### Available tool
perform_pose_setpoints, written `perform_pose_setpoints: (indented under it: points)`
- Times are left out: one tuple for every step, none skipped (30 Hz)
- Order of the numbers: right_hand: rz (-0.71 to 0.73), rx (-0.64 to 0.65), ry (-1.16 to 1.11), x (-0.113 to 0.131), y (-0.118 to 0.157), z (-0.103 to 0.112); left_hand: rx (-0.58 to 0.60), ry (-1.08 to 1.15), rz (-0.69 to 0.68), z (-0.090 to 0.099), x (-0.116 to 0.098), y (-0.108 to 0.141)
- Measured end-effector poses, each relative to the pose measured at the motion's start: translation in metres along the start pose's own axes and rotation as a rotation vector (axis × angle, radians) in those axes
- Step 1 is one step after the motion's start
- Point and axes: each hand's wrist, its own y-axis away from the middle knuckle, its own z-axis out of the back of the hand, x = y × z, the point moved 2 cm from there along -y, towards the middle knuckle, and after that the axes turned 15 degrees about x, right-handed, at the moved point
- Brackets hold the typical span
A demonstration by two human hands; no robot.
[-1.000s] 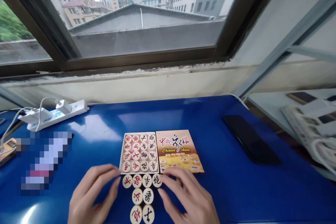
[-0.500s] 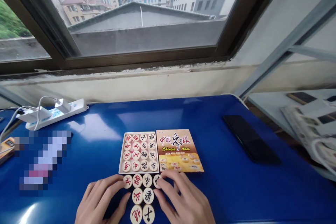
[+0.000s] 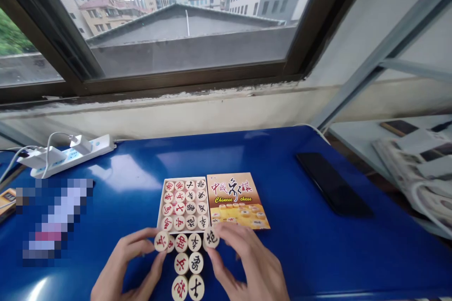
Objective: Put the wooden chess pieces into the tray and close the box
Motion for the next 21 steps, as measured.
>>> perform_pose_setpoints:
  points:
    - [0.011, 0.01, -0.027, -0.001, -0.006, 0.0, 0.009, 0.006, -0.046, 0.001, 0.001, -0.009]
    - [0.031, 0.024, -0.05, -0.002, -0.013, 0.001, 0.016, 0.009, -0.103, 0.001, 0.002, -0.019]
    - [0.058, 0.036, -0.065, -0.003, -0.022, 0.001, 0.026, 0.011, -0.163, 0.001, 0.003, -0.03]
    - [0.088, 0.05, -0.069, -0.005, -0.031, 0.001, 0.037, 0.011, -0.219, 0.0, 0.004, -0.042]
    - [0.12, 0.06, -0.062, -0.007, -0.041, 0.002, 0.052, 0.015, -0.262, 0.0, 0.006, -0.054]
    - [0.15, 0.066, -0.048, -0.01, -0.05, 0.002, 0.071, 0.015, -0.297, -0.001, 0.008, -0.066]
    - [0.176, 0.072, -0.035, -0.013, -0.06, 0.002, 0.081, 0.015, -0.324, -0.001, 0.01, -0.077]
    - [0.197, 0.077, -0.029, -0.017, -0.068, 0.001, 0.086, 0.012, -0.34, -0.001, 0.013, -0.086]
    - [0.211, 0.081, -0.036, -0.021, -0.076, 0.001, 0.089, 0.008, -0.352, -0.001, 0.017, -0.094]
    - [0.22, 0.09, -0.054, -0.025, -0.083, -0.001, 0.088, 0.005, -0.359, -0.001, 0.02, -0.1]
    - [0.225, 0.103, -0.079, -0.029, -0.089, -0.002, 0.087, 0.001, -0.366, 0.0, 0.024, -0.104]
    - [0.23, 0.119, -0.107, -0.032, -0.094, -0.005, 0.084, 0.002, -0.373, -0.001, 0.028, -0.106]
    - [0.232, 0.131, -0.133, -0.034, -0.097, -0.007, 0.081, 0.008, -0.38, -0.001, 0.031, -0.107]
    - [0.231, 0.139, -0.157, -0.036, -0.098, -0.009, 0.078, 0.022, -0.385, -0.002, 0.035, -0.107]
    - [0.228, 0.147, -0.18, -0.037, -0.098, -0.012, 0.076, 0.04, -0.386, -0.003, 0.038, -0.106]
    - [0.226, 0.155, -0.203, -0.038, -0.097, -0.014, 0.079, 0.06, -0.383, -0.004, 0.04, -0.105]
    - [0.225, 0.163, -0.225, -0.038, -0.096, -0.016, 0.09, 0.079, -0.38, -0.005, 0.042, -0.104]
    - [0.224, 0.176, -0.241, -0.039, -0.093, -0.017, 0.104, 0.094, -0.374, -0.006, 0.043, -0.102]
    - [0.221, 0.19, -0.251, -0.04, -0.091, -0.018, 0.117, 0.105, -0.367, -0.007, 0.044, -0.101]
    - [0.221, 0.202, -0.258, -0.04, -0.089, -0.018, 0.126, 0.112, -0.359, -0.007, 0.044, -0.101]
    - [0.22, 0.207, -0.262, -0.041, -0.087, -0.018, 0.131, 0.12, -0.35, -0.007, 0.043, -0.101]
